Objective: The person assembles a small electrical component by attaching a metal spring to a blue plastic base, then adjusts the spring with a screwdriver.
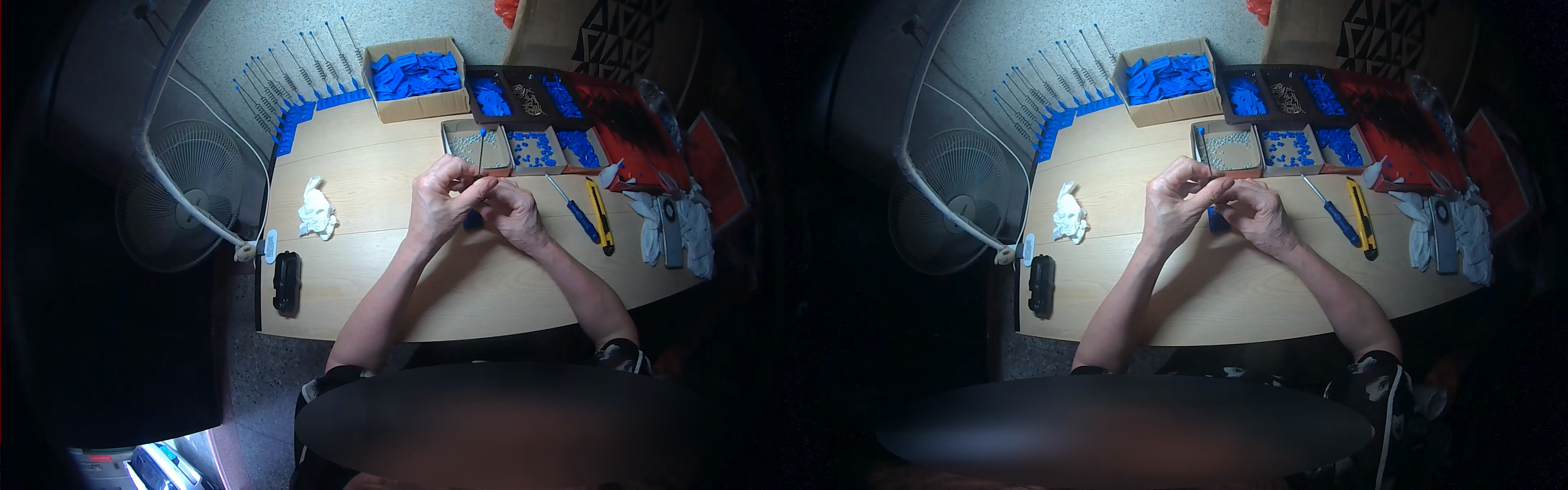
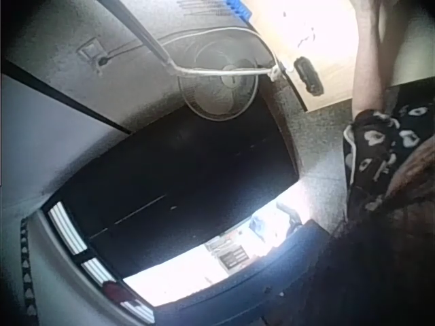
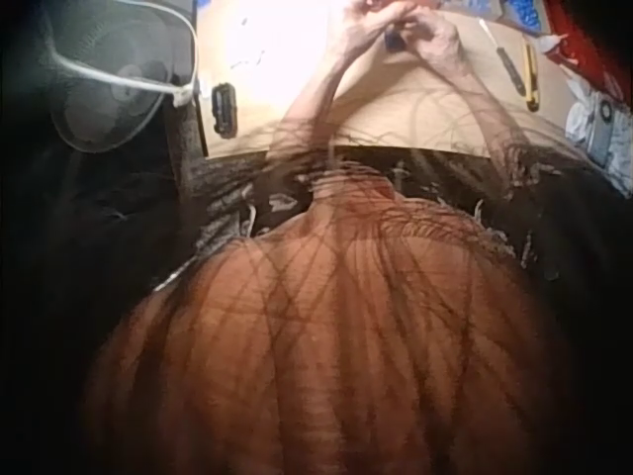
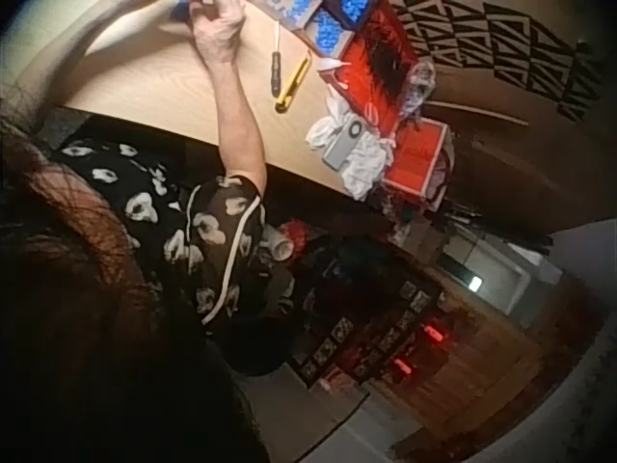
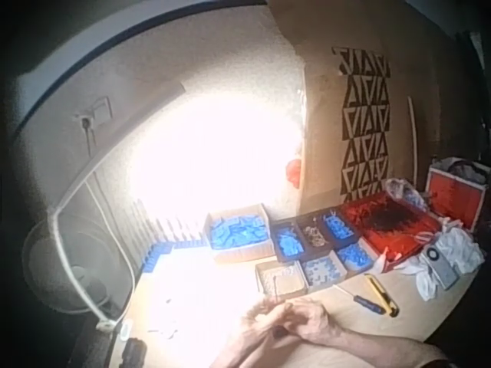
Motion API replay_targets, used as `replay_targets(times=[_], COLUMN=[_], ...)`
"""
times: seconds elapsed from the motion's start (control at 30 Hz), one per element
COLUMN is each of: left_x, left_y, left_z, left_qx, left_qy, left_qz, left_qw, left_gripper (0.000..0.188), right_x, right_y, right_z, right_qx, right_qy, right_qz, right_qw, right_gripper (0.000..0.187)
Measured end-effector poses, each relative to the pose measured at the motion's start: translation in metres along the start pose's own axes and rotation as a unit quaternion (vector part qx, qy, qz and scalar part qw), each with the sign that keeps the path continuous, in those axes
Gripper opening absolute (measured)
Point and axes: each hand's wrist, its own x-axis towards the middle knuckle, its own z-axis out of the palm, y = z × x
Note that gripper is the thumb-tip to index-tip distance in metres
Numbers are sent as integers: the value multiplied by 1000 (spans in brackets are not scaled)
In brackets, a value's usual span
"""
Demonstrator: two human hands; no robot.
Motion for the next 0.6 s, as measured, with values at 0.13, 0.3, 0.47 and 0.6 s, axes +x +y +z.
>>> replay_targets(times=[0.13,0.3,0.47,0.6], left_x=[-1,-1,-1,-2], left_y=[4,2,3,2], left_z=[-1,-2,-2,-2], left_qx=[-12,-22,-13,-17], left_qy=[1,1,1,2], left_qz=[0,6,0,1], left_qw=[1000,1000,1000,1000], left_gripper=[13,13,14,14], right_x=[0,1,0,0], right_y=[-2,-3,-2,-4], right_z=[2,3,4,4], right_qx=[19,21,20,14], right_qy=[2,4,2,6], right_qz=[13,17,16,12], right_qw=[1000,1000,1000,1000], right_gripper=[21,22,21,19])
